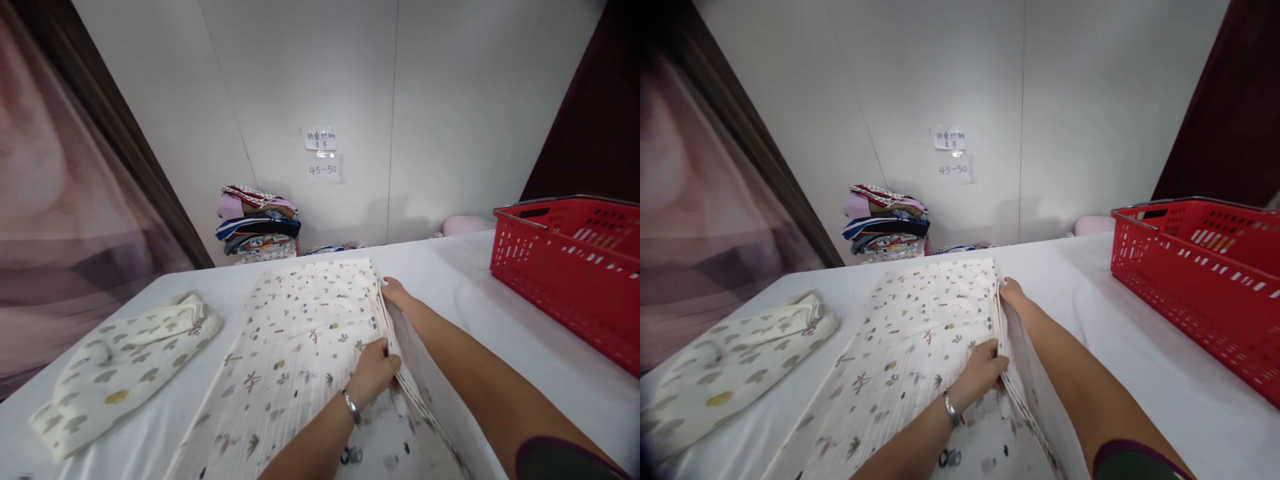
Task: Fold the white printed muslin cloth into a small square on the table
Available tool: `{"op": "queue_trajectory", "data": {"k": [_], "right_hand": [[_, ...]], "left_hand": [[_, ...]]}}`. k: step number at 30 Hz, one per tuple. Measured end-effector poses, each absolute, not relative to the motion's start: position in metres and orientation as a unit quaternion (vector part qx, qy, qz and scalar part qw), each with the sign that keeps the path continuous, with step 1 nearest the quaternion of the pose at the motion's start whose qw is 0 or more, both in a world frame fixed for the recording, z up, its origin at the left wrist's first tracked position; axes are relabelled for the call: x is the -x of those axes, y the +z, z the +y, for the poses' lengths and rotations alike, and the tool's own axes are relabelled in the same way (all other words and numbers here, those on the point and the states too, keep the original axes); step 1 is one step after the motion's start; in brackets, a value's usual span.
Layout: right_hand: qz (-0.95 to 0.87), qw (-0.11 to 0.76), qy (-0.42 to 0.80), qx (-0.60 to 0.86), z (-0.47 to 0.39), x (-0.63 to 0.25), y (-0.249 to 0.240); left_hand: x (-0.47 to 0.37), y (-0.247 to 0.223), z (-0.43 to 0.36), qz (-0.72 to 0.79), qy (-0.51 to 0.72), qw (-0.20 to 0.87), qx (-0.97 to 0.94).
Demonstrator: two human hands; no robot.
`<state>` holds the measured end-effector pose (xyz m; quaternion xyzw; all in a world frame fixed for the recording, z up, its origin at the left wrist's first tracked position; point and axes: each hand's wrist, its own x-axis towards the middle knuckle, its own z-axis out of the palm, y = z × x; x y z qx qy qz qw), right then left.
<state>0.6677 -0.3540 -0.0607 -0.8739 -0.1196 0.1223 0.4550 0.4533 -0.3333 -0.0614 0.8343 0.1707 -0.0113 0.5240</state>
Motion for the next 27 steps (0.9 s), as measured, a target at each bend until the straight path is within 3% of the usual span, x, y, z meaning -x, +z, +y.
{"op": "queue_trajectory", "data": {"k": [18,27], "right_hand": [[-0.116,0.435,0.119,0.885,-0.325,-0.746,-0.072],[-0.102,0.431,0.041,0.896,-0.312,-0.766,-0.077]], "left_hand": [[-0.444,-0.059,-0.335,0.147,0.006,0.5,-0.853],[-0.44,-0.051,-0.337,0.158,-0.022,0.482,-0.861]]}}
